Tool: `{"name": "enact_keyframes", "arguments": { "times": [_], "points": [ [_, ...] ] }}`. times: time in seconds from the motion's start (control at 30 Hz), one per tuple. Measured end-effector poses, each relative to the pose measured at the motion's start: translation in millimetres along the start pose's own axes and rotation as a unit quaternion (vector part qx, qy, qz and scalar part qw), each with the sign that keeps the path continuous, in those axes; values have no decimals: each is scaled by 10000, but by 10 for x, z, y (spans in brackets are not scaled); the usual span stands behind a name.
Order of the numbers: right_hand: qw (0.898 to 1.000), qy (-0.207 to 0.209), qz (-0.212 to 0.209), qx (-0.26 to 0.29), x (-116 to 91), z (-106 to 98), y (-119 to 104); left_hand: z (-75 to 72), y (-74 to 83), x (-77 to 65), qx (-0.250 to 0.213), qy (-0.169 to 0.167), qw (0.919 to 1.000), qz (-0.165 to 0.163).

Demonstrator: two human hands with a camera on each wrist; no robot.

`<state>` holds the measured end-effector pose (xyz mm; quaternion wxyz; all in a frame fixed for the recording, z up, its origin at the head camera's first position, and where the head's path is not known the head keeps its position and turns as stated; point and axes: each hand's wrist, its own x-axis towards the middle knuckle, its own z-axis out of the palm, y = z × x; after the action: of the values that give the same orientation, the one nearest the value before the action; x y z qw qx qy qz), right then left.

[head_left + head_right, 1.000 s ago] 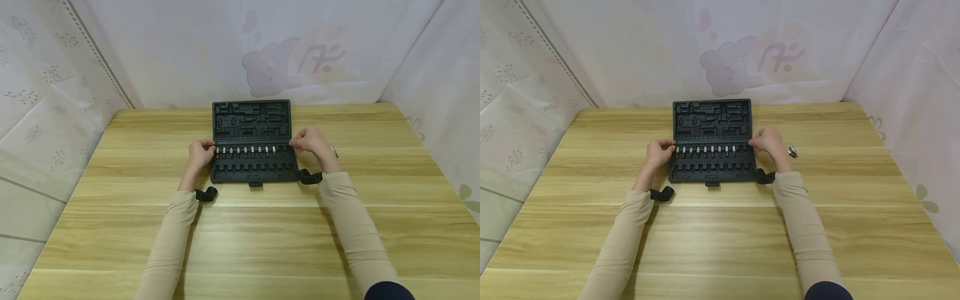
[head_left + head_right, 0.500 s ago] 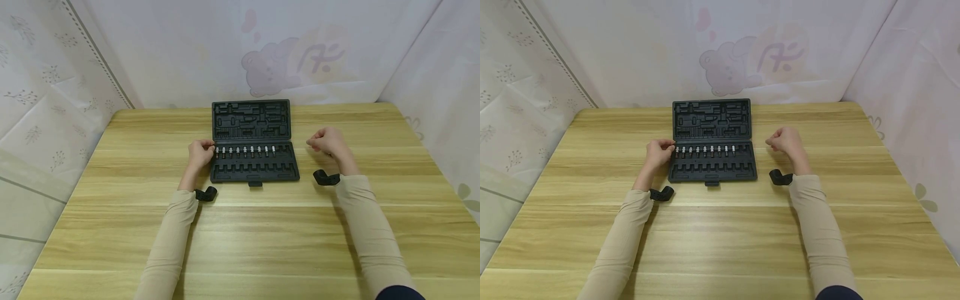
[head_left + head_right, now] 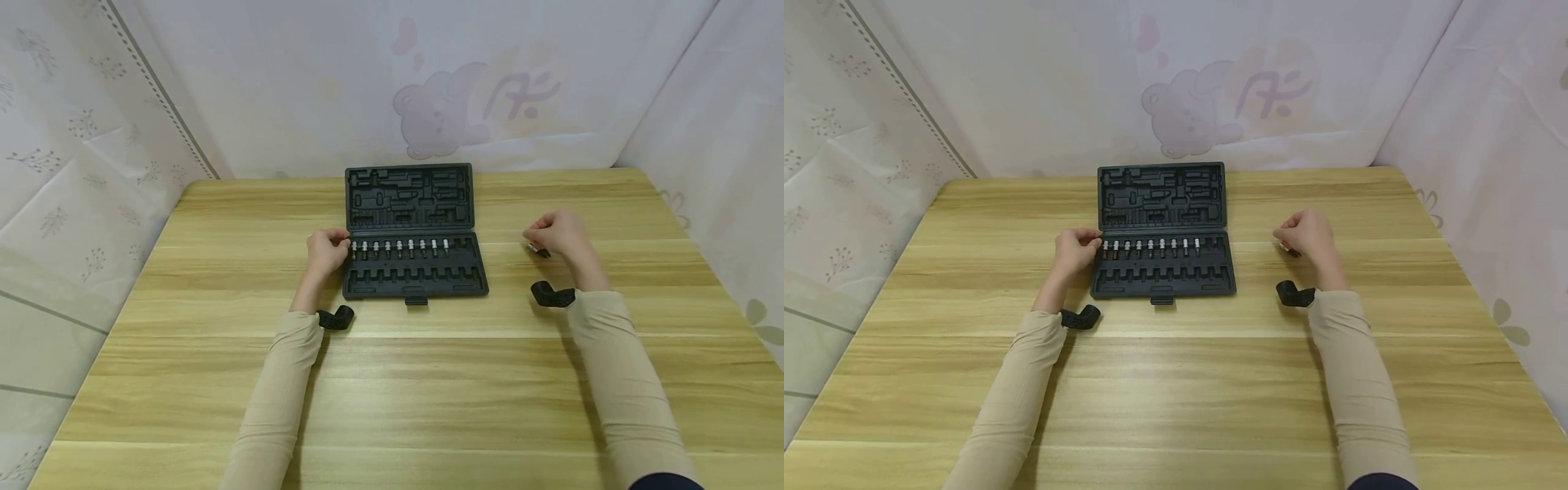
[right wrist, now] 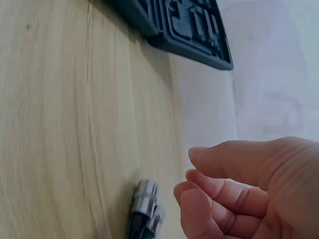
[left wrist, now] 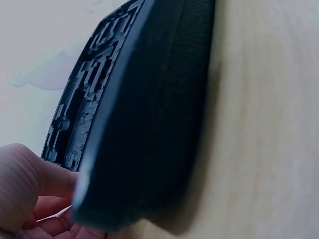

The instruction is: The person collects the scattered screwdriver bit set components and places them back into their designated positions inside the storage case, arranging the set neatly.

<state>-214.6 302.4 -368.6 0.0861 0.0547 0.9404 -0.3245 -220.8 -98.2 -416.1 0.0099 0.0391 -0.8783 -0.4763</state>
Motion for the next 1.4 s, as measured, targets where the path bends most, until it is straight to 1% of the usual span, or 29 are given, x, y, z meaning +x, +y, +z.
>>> {"name": "enact_keyframes", "arguments": {
  "times": [0.13,0.27,0.47,0.57,0.73,0.97,1.23,1.3,1.4],
  "points": [
    [9998,155,10,-112,-8,-22,52,0,-2,-3,24,13,10000,-3],
    [9984,395,-33,-411,-13,-34,109,-3,-3,-9,29,25,10000,-35],
    [9967,529,-44,-606,5,-42,192,-3,-1,-21,-24,8,10000,-59],
    [9967,485,44,-656,9,-39,217,-3,-5,-19,-34,5,10000,-66],
    [9979,230,239,-555,11,-45,237,-6,-7,-17,-19,8,10000,-53],
    [9977,55,279,-619,21,-86,256,-11,2,-15,-2,-10,10000,-40],
    [9966,2,543,-621,43,-91,276,-13,18,-12,3,-67,9999,-91],
    [9963,47,549,-659,49,-93,273,-11,20,-11,-7,-72,9999,-98],
    [9965,161,444,-688,50,-96,244,-9,18,-10,-19,-50,10000,-73]
  ]
}}
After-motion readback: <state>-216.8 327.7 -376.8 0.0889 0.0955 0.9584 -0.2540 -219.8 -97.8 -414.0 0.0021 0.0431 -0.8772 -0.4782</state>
